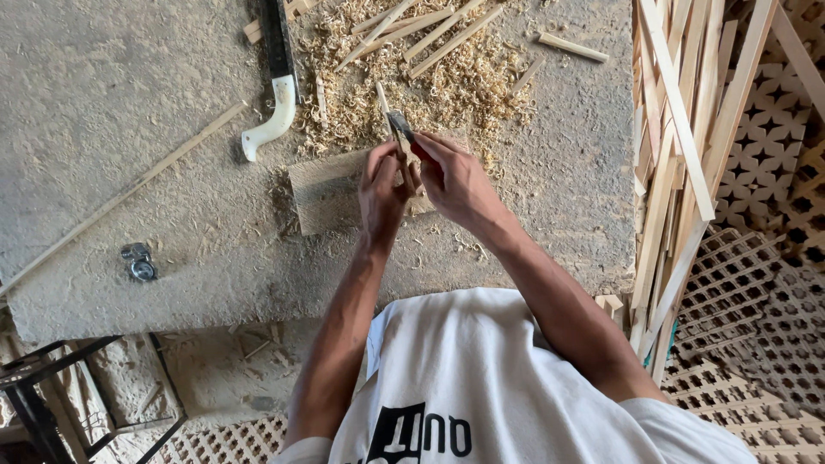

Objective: The person uses a chisel to carve a small wooden stick held in the left hand. The person repeatedly shaves thin layers from the stick, rotating it to work on different sides. Wood shavings accumulate on the workbench.

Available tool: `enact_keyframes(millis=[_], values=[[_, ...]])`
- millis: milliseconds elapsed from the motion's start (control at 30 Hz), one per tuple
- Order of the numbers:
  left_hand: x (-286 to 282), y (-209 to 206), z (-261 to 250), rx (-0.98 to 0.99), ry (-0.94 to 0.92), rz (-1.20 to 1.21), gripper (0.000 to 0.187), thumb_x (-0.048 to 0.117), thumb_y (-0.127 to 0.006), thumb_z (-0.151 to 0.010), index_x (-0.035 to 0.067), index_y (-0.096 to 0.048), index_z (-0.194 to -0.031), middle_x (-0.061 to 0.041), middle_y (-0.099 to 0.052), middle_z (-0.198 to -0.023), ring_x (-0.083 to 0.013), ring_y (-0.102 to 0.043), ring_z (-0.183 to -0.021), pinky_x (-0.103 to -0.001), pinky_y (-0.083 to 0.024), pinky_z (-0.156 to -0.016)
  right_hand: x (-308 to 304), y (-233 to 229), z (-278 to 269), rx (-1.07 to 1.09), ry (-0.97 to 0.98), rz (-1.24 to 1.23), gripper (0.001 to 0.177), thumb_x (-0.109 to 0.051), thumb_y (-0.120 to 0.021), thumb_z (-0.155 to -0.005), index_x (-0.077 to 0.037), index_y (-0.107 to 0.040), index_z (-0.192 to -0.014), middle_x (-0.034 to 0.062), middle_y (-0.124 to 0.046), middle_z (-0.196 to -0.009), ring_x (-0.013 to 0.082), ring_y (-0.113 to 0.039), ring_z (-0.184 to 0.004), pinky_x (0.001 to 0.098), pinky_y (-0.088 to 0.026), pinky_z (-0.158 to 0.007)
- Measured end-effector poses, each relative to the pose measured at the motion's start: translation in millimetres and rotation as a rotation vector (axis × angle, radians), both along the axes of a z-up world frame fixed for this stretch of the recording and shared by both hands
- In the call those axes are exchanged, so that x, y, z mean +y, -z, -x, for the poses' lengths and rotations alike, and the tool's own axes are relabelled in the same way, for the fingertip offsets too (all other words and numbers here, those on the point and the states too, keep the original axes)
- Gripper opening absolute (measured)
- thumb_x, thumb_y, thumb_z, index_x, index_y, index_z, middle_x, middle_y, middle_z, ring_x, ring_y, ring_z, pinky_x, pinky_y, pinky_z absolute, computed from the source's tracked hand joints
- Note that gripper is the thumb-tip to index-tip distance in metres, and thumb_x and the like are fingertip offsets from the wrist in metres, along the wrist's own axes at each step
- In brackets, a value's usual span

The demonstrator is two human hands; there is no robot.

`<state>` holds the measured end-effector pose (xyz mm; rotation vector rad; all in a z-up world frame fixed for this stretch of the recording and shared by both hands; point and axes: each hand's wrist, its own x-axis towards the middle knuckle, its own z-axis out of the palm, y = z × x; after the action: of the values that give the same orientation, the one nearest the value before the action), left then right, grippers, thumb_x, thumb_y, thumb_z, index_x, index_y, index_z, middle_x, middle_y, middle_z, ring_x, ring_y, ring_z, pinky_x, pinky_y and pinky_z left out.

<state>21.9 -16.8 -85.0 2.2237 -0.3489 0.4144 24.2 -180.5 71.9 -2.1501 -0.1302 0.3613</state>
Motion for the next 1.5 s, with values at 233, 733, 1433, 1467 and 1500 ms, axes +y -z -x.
enact_keyframes(millis=[233, 733, 1433, 1467, 1500], values=[[1, 9, -1, -0.079, -0.008, -0.055, 0.008, 0.011, -0.076, -0.09, 0.005, -0.071, -0.092, -0.012, -0.069, -0.108, -0.0308, -0.07, -0.109, -0.041, -0.062, -0.089, 5, 13, -3, -0.069, 0.008, 0.077, 0.043, -0.005, -0.05, -0.101, -0.004, -0.056, -0.143, 0.0259, -0.058, -0.141, 0.047, -0.063, -0.119, 0.0513, -0.06, -0.09], [-4, 19, -4, -0.226, -0.122, -0.07, 0.01, 0.01, -0.072, -0.09, 0.007, -0.071, -0.08, -0.008, -0.075, -0.102, -0.0257, -0.075, -0.1, -0.035, -0.06, -0.083, 13, 35, 6, -0.212, -0.031, 0.233, 0.054, 0.004, -0.054, -0.091, -0.003, -0.055, -0.144, 0.0264, -0.057, -0.143, 0.0488, -0.063, -0.118, 0.0509, -0.064, -0.083], [-8, 12, -4, -0.291, -0.158, -0.075, 0.011, 0.006, -0.07, -0.088, 0.006, -0.068, -0.077, -0.01, -0.077, -0.103, -0.0265, -0.075, -0.099, -0.034, -0.059, -0.086, 15, 29, 12, -0.284, -0.01, 0.17, 0.05, 0.004, -0.052, -0.09, -0.001, -0.06, -0.14, 0.026, -0.061, -0.137, 0.0477, -0.069, -0.105, 0.0453, -0.065, -0.069], [-7, 16, -4, -0.289, -0.159, -0.073, 0.011, 0.006, -0.07, -0.088, 0.006, -0.068, -0.077, -0.01, -0.077, -0.103, -0.0265, -0.075, -0.099, -0.034, -0.059, -0.086, 16, 30, 9, -0.282, -0.013, 0.172, 0.05, 0.004, -0.052, -0.09, -0.001, -0.06, -0.14, 0.026, -0.061, -0.137, 0.0477, -0.069, -0.105, 0.0453, -0.065, -0.069], [-6, 20, -4, -0.272, -0.157, -0.075, 0.008, 0.005, -0.07, -0.087, 0.005, -0.07, -0.079, -0.01, -0.077, -0.103, -0.0268, -0.075, -0.1, -0.035, -0.059, -0.085, 17, 32, 6, -0.245, -0.021, 0.179, 0.053, 0.005, -0.053, -0.089, -0.002, -0.057, -0.142, 0.0264, -0.06, -0.139, 0.0484, -0.069, -0.106, 0.0457, -0.066, -0.071]])
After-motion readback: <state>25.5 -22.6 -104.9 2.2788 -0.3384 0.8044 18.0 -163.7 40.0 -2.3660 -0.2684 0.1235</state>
